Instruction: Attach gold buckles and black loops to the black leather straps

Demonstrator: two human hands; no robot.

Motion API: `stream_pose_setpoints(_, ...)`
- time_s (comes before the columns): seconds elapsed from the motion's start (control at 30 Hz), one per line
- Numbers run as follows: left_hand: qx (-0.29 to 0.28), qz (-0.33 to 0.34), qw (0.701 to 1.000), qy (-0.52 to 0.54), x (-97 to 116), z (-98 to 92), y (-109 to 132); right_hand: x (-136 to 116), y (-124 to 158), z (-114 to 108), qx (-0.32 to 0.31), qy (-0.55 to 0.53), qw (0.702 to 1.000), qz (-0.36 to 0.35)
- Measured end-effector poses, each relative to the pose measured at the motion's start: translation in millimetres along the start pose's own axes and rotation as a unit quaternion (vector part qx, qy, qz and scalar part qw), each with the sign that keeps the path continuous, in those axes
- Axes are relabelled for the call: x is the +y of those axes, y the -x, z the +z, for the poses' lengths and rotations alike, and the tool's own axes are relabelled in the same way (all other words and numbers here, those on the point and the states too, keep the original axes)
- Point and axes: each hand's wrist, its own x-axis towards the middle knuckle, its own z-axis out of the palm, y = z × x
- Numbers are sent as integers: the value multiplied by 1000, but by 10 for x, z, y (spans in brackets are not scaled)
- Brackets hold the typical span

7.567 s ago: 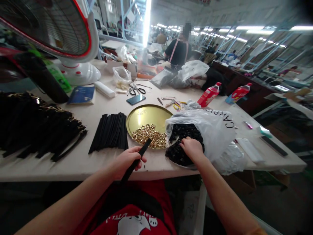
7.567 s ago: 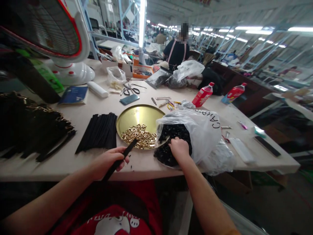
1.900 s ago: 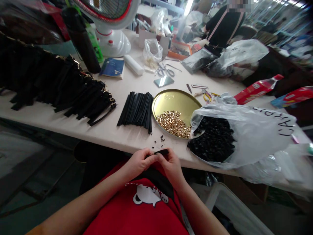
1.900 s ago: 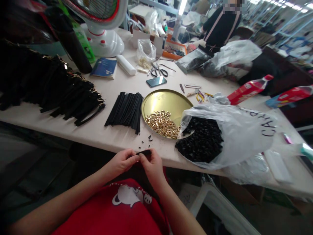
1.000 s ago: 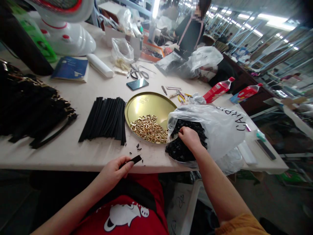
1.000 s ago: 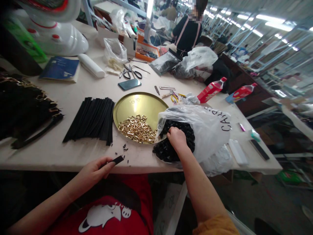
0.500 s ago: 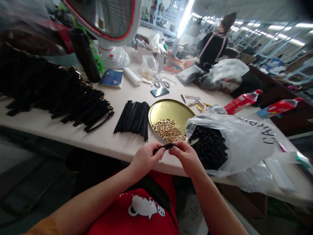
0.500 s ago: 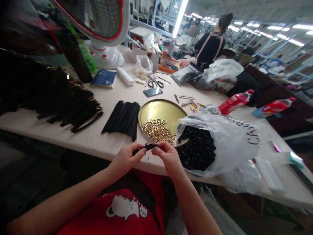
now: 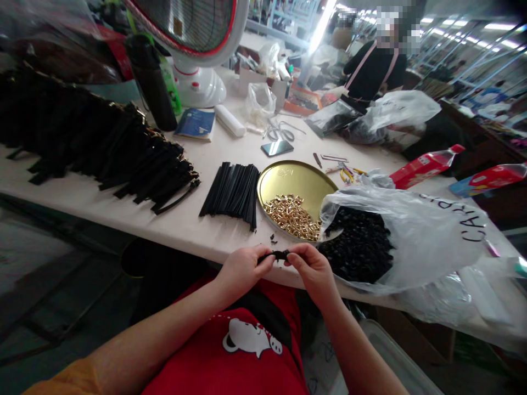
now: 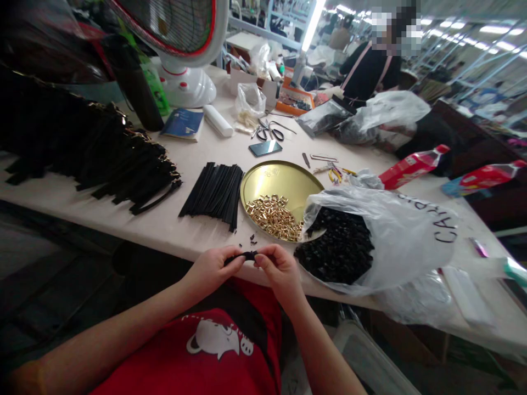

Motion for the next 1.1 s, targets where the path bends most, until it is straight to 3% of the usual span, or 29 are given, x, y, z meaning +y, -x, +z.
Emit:
stream_pose_setpoints(0.17, -6, -24, 998, 51, -17, -33, -23, 1, -35, -22, -4, 16, 1000, 10)
stream_pose_setpoints(0.4, 48, -35, 995, 83, -42, 22, -25, 215, -77, 99, -5, -133, 986, 97)
stream_pose_setpoints(0.53, 51, -31, 997, 40, -49, 58, -32, 283, -52, 167, 12, -157, 983, 97)
stream_pose_setpoints(0.73, -19, -24, 999, -40, -59, 39, -15, 249, -23, 101, 22, -76, 996, 39)
stream_pose_setpoints(0.93, -114, -11, 993, -13, -93, -50, -24, 342, -2, 50, -14, -122, 986, 109)
stream_pose_setpoints(1.0, -117, -8, 993, -8, -107, -39, -14, 386, 15, 75, -32, -144, 979, 141)
stream_pose_setpoints(1.1, -78, -12, 997, 13, -123, 11, 26, 405, 40, 124, -36, -196, 967, 161)
